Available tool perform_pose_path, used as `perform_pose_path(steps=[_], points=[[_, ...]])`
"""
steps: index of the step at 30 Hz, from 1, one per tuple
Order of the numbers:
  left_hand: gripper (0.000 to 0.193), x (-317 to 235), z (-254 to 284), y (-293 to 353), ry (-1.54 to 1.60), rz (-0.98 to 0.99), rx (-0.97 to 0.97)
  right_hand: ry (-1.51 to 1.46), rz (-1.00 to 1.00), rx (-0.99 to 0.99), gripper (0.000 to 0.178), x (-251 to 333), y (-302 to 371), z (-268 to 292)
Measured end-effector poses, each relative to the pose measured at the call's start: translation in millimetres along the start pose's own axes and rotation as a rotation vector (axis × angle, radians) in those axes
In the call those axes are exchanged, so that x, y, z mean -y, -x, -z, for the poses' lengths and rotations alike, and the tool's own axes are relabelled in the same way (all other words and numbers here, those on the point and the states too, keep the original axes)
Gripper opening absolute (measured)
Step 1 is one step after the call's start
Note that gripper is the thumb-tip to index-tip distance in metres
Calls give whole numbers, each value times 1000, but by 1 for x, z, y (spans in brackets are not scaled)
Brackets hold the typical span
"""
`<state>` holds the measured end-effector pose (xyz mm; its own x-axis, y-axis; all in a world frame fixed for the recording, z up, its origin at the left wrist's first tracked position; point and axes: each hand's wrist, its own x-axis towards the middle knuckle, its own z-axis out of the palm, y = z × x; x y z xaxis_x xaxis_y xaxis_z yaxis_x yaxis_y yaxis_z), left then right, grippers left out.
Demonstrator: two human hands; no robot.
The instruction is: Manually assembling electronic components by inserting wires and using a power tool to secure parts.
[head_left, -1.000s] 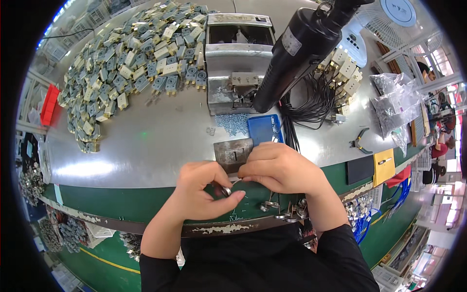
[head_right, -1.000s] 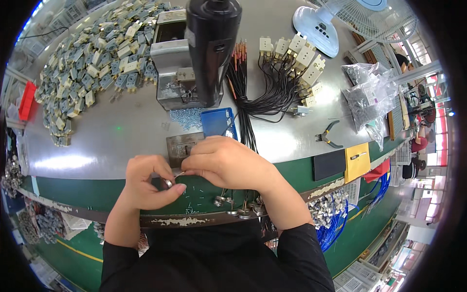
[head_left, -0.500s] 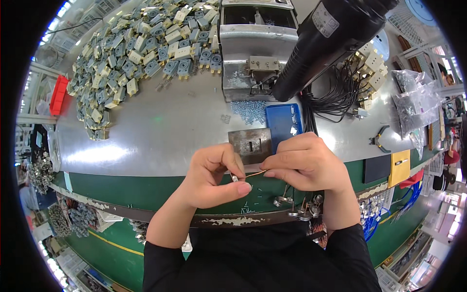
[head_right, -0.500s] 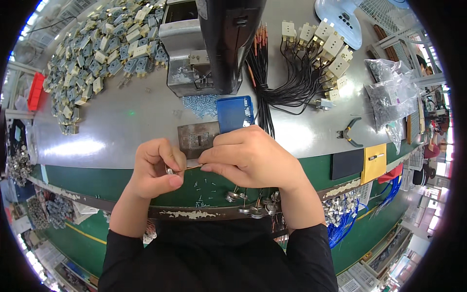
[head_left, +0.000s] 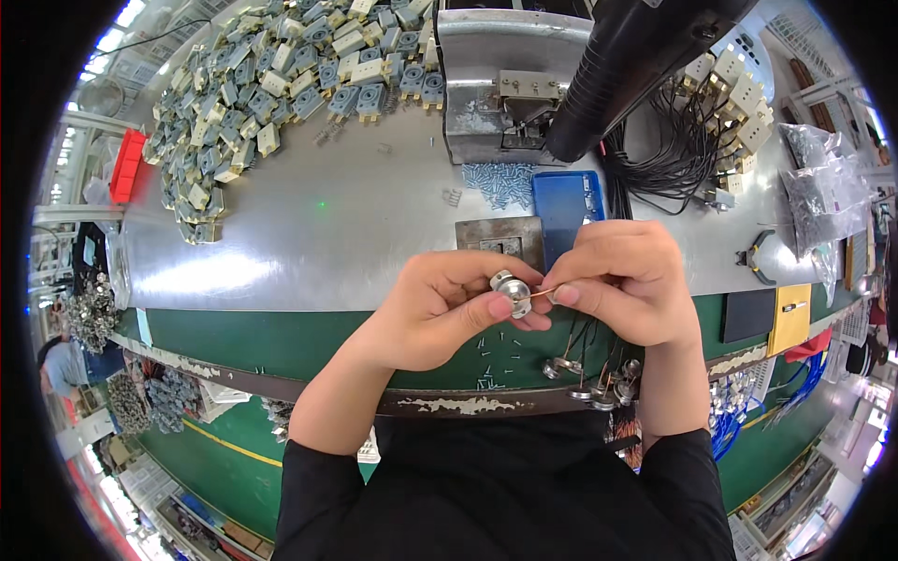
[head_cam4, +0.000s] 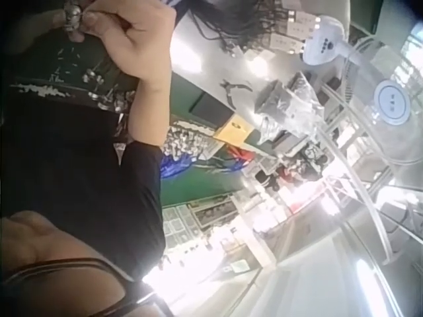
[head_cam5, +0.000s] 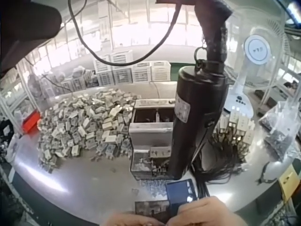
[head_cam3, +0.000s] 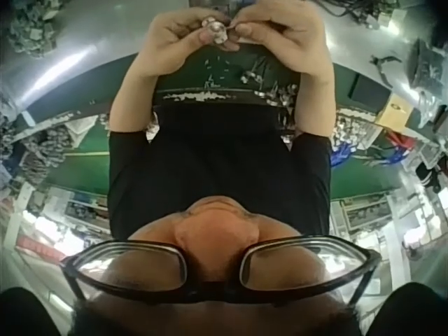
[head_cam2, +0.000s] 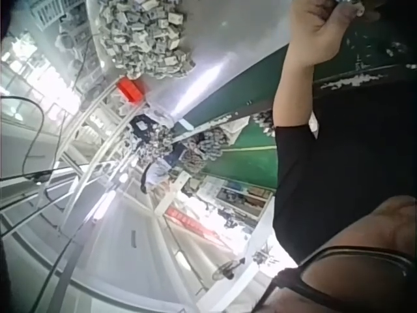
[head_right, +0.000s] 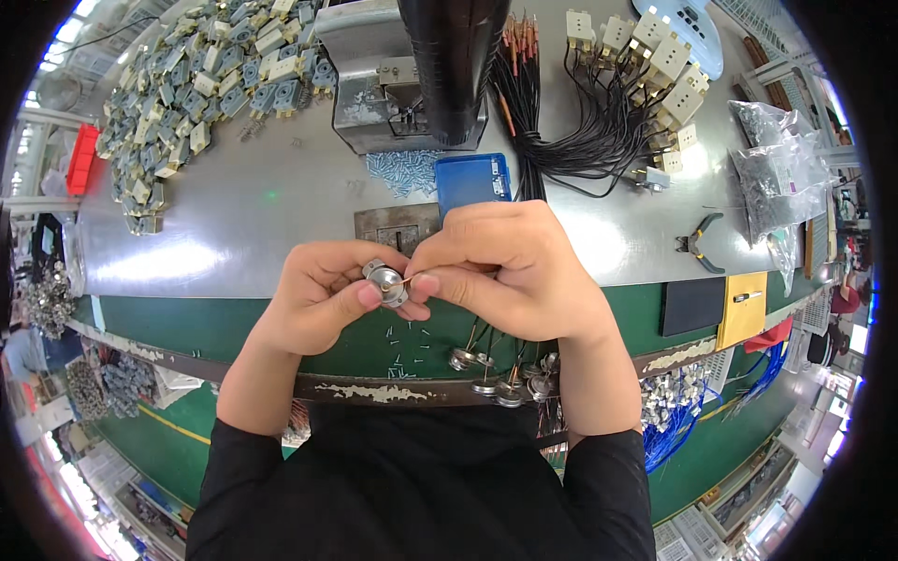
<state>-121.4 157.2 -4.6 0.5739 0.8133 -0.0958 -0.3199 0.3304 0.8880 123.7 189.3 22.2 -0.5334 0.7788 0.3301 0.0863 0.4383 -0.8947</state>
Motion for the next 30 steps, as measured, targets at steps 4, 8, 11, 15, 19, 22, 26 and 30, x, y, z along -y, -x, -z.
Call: perform_pose_path(steps=[4, 8, 11, 15, 19, 22, 26, 30], points=[[40, 2, 1, 0, 34, 6, 47, -57, -86, -9, 10, 1, 1, 1], [41, 4, -4, 1, 91, 8, 32, -5, -62, -2, 10, 6, 1, 1], [42, 4, -2, 4, 138, -28, 31, 44, -13, -43, 12, 10, 6, -9], [43, 7, 15, 1, 69, -75, 164, 210, 55, -14, 19, 15, 4, -17], [38, 9, 19, -2, -3, -155, 199, 249, 111, -4, 18, 15, 5, -17], [48, 14, 16, -7, -117, -292, 147, 276, 97, 2, 17, 14, 6, -18], [48, 21, 17, -12, -278, -473, 100, 338, 160, -66, 16, 11, 5, -19], [50, 25, 14, -12, -275, -533, 17, 346, 198, -80, 17, 11, 2, -18]])
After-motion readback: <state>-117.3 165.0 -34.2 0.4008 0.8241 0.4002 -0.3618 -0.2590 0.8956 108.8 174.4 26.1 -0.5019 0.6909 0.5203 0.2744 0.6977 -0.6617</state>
